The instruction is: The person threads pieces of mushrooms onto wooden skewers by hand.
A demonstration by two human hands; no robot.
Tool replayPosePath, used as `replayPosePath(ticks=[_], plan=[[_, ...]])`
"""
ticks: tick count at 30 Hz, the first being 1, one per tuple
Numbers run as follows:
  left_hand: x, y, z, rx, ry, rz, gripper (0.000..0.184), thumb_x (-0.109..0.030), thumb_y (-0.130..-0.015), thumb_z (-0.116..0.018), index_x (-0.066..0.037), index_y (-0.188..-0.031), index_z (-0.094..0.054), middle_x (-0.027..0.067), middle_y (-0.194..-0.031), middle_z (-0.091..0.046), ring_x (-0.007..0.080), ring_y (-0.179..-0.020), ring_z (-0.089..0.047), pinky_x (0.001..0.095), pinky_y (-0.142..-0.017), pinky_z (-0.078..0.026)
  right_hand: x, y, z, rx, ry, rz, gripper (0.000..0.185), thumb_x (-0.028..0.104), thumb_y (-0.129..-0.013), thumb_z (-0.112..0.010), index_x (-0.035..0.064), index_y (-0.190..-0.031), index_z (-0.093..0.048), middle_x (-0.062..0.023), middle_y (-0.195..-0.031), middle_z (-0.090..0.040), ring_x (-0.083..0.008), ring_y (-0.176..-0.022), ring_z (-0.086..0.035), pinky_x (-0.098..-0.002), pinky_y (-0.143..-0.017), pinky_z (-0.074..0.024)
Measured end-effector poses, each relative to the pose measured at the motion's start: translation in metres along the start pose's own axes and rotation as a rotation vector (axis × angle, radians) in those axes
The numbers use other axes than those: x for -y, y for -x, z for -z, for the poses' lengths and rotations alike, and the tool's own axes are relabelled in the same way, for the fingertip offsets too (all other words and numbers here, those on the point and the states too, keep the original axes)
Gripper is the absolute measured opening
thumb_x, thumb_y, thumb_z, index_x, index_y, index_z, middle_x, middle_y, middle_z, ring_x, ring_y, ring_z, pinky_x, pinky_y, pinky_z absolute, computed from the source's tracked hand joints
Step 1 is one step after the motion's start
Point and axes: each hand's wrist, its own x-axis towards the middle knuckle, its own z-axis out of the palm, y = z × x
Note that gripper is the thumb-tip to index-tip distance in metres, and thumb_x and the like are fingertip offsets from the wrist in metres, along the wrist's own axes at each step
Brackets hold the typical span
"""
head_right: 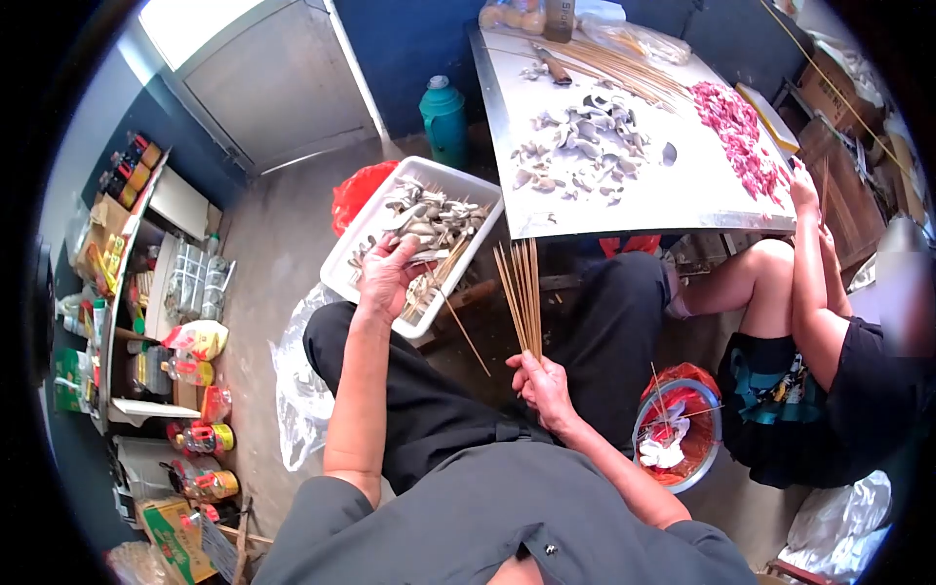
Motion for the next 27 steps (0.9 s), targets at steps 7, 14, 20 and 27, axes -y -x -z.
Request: replayPosePath(ticks=[7,14,20,27], plan=[[0.018,0.007,0.016,-0.120,0.099,0.012,0.022,-0.001,-0.084,-0.064,-0.001,-0.106,-0.059,0.0083,-0.094,-0.066,0.0189,-0.079,-0.067,0.0336,-0.063,-0.060,0.004,0.000,-0.019,0.034,0.107,0.086,0.023,0.023,-0.097,-0.054,0.0022,-0.103,-0.063,0.0045,-0.065,-0.054,-0.0002,-0.050,-0.037,-0.0170,-0.046,-0.0291],[0.031,0.006,0.021,-0.175,0.137,0.051,0.021,-0.002,-0.084,-0.064,-0.002,-0.105,-0.059,0.0073,-0.093,-0.066,0.0196,-0.079,-0.067,0.0367,-0.063,-0.059,0.000,-0.002,-0.029,0.137,0.205,0.120,0.017,0.014,-0.095,-0.056,0.0031,-0.106,-0.063,0.0037,-0.066,-0.056,-0.0010,-0.054,-0.040,-0.0182,-0.049,-0.0323],[0.034,0.012,0.007,-0.094,0.137,0.078,0.024,-0.004,-0.085,-0.065,-0.003,-0.108,-0.059,0.0078,-0.096,-0.066,0.0189,-0.081,-0.067,0.0363,-0.065,-0.059,-0.002,-0.003,-0.026,0.151,0.171,0.068,0.017,0.014,-0.095,-0.056,0.0026,-0.105,-0.063,0.0032,-0.066,-0.057,-0.0012,-0.054,-0.041,-0.0186,-0.049,-0.0323],[0.035,0.015,0.005,0.014,0.198,0.074,0.025,-0.004,-0.085,-0.065,-0.003,-0.109,-0.059,0.0078,-0.097,-0.067,0.0180,-0.084,-0.067,0.0347,-0.065,-0.060,-0.003,-0.005,-0.024,0.114,0.178,0.047,0.020,0.018,-0.096,-0.056,0.0025,-0.106,-0.063,0.0034,-0.064,-0.055,-0.0016,-0.053,-0.040,-0.0183,-0.048,-0.0320]])
